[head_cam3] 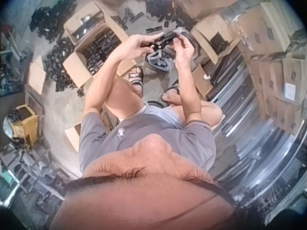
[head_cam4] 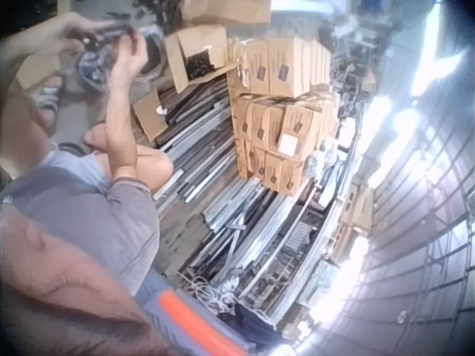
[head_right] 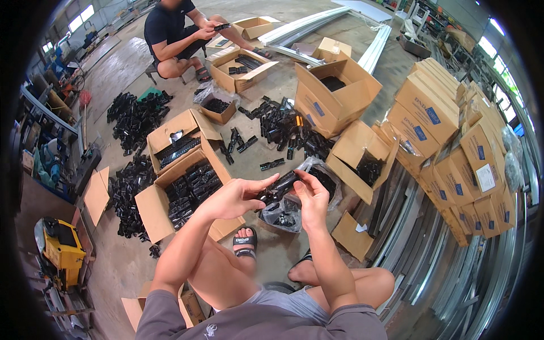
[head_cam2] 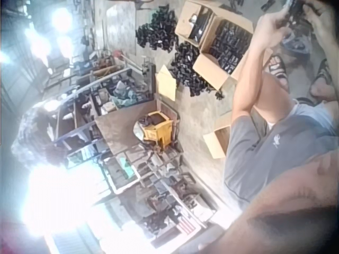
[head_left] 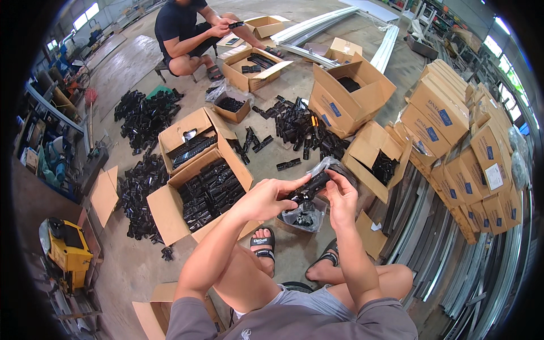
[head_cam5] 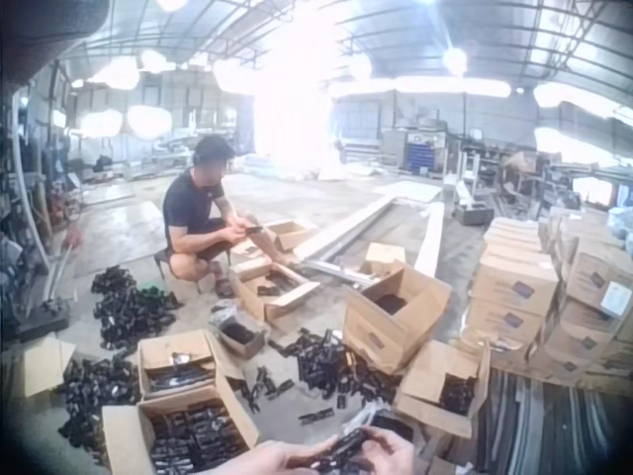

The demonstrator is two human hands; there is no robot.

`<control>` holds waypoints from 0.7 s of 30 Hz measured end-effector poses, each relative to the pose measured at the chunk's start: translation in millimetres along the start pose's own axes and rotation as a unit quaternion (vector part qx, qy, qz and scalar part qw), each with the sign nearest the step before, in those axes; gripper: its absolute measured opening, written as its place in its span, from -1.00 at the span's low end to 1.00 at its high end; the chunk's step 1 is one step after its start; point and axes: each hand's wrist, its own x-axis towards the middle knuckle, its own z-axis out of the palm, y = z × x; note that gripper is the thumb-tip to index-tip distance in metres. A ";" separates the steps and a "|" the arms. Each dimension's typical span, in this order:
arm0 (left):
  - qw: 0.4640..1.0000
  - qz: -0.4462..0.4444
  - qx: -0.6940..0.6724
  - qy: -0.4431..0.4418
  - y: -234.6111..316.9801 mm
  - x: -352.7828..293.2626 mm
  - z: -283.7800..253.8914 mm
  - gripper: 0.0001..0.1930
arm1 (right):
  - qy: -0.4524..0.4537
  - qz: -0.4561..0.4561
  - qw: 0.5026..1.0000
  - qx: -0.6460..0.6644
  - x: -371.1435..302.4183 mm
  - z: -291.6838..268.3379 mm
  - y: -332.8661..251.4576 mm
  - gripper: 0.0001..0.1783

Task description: The person picks up black metal parts one at a time, handling and turning them to check their condition before placing them into small plastic bags.

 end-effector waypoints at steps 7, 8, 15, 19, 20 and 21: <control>0.995 0.034 -0.093 0.025 -7.9 -0.1 3.7 -0.11 | -0.004 -0.004 1.000 0.026 2.8 7.0 2.0 -0.64; 0.993 0.026 -0.108 0.025 -4.6 -0.5 2.9 -0.13 | -0.004 -0.008 0.999 0.035 3.4 7.4 1.6 -0.64; 0.995 0.037 -0.050 0.075 17.3 -5.9 1.8 -0.32 | 0.010 -0.018 0.996 0.085 5.3 12.4 -4.2 -0.63; 0.994 0.046 -0.055 0.086 18.8 -6.5 2.5 -0.29 | 0.012 -0.020 0.996 0.083 6.0 13.6 -7.2 -0.61; 0.992 0.052 -0.065 0.092 18.6 -6.8 3.2 -0.29 | 0.011 -0.021 0.996 0.084 6.4 13.6 -7.3 -0.61; 0.993 0.049 -0.055 0.090 17.3 -6.3 3.3 -0.29 | 0.008 -0.021 0.996 0.081 6.8 13.3 -7.6 -0.61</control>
